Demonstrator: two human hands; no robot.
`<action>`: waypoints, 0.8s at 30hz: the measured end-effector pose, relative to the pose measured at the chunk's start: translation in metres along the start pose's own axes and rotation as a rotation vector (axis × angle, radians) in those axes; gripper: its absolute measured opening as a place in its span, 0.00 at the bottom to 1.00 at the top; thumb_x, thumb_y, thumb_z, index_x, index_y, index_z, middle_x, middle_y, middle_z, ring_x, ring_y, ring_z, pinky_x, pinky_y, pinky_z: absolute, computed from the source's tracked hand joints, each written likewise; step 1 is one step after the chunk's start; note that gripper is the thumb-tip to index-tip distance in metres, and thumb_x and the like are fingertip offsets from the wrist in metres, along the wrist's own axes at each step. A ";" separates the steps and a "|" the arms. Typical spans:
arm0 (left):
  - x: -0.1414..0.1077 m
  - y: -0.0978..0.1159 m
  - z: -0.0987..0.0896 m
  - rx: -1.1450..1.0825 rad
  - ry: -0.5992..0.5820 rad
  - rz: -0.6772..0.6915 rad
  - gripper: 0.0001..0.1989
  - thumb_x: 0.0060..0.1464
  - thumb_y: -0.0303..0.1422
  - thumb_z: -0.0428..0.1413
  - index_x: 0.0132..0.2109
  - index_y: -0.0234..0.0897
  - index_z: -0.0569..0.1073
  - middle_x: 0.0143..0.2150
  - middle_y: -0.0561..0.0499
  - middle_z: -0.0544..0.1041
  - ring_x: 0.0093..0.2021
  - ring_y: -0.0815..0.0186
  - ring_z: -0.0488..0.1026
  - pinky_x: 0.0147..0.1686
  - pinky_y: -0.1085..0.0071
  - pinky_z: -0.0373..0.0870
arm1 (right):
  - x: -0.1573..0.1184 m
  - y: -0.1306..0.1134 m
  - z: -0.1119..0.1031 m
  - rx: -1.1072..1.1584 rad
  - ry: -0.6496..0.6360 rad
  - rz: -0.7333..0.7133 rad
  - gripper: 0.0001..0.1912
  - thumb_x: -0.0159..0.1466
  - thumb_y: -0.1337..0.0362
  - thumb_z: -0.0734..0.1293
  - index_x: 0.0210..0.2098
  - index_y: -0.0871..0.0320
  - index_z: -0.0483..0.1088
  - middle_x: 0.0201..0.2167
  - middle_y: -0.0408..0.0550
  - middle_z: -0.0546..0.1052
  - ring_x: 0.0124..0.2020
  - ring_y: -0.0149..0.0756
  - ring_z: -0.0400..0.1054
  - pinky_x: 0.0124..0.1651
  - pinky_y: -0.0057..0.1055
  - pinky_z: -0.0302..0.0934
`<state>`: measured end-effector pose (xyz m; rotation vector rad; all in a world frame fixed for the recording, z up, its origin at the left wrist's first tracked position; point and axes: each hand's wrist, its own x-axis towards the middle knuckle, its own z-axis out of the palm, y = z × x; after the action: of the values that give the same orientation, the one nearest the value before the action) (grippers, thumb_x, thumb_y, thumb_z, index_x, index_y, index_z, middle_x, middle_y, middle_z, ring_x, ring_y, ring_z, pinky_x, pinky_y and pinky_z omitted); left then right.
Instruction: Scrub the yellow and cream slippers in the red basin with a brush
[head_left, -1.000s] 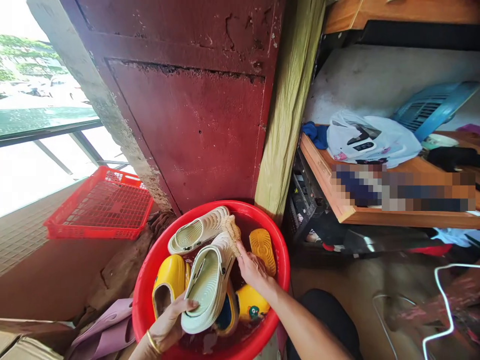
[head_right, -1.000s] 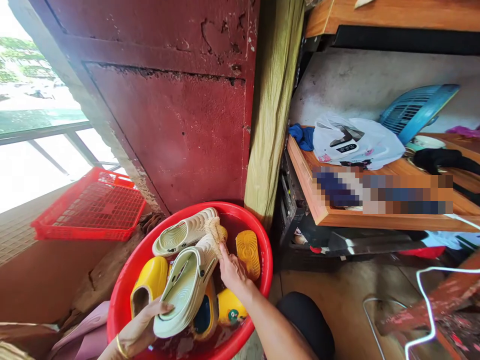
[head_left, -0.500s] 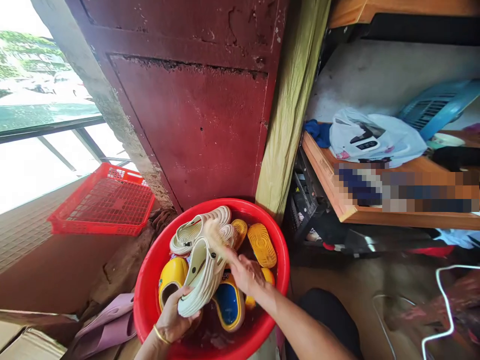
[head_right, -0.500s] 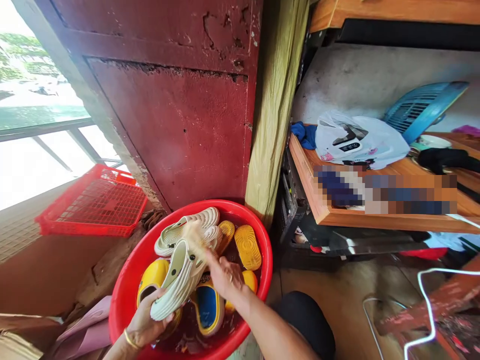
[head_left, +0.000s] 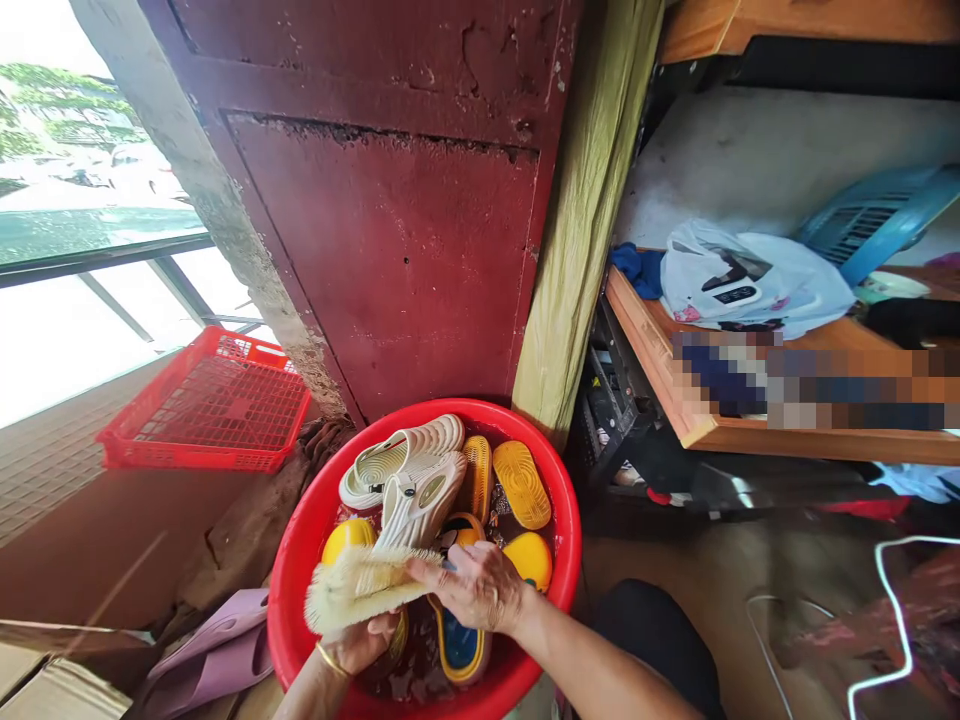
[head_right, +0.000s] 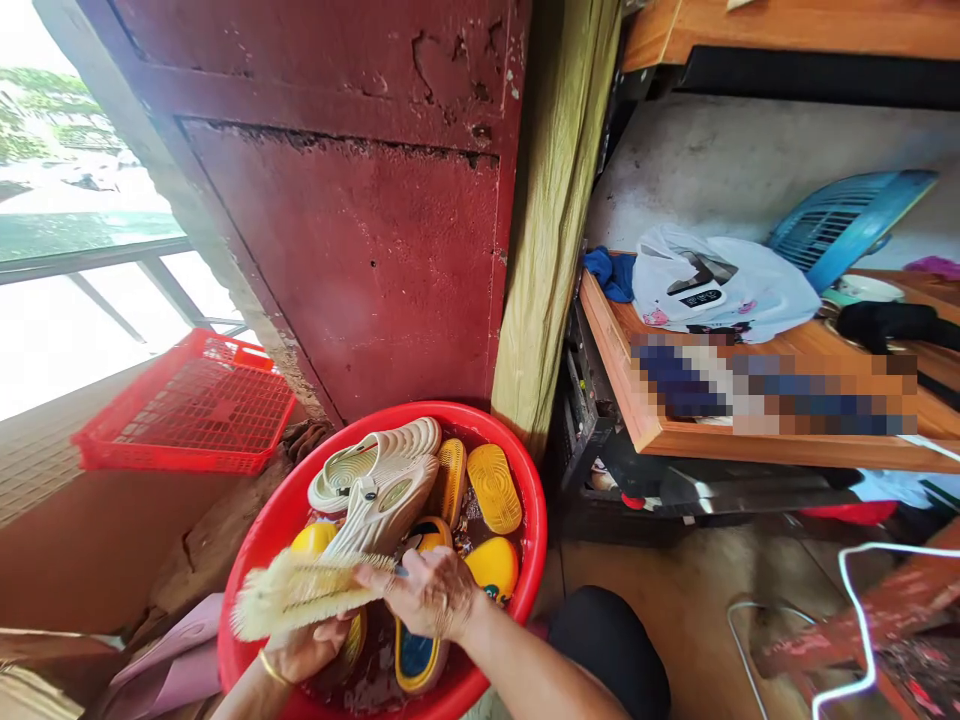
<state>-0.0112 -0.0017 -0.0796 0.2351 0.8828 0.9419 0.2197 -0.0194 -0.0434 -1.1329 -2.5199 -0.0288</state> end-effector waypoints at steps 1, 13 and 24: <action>-0.004 0.000 0.006 -0.008 -0.010 -0.024 0.14 0.43 0.27 0.65 0.40 0.40 0.75 0.25 0.53 0.76 0.19 0.74 0.66 0.13 0.83 0.56 | 0.002 0.009 0.003 0.006 -0.012 0.038 0.30 0.72 0.60 0.60 0.73 0.44 0.53 0.35 0.48 0.76 0.35 0.40 0.72 0.40 0.35 0.68; -0.023 -0.013 0.028 -0.045 -0.125 -0.145 0.10 0.51 0.26 0.63 0.42 0.35 0.77 0.23 0.57 0.67 0.18 0.80 0.59 0.15 0.87 0.49 | 0.005 0.019 0.020 0.124 -0.003 0.344 0.28 0.73 0.59 0.57 0.71 0.54 0.56 0.41 0.52 0.82 0.36 0.42 0.77 0.38 0.33 0.70; -0.027 -0.010 0.030 0.000 -0.115 -0.198 0.30 0.49 0.22 0.63 0.60 0.41 0.73 0.24 0.57 0.70 0.19 0.76 0.64 0.16 0.84 0.59 | 0.012 0.056 0.006 0.030 -0.157 0.611 0.27 0.71 0.66 0.56 0.69 0.58 0.60 0.40 0.58 0.82 0.37 0.46 0.78 0.39 0.39 0.70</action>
<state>0.0100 -0.0233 -0.0511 0.1957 0.7844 0.7376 0.2515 0.0281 -0.0529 -1.9008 -2.1783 0.2667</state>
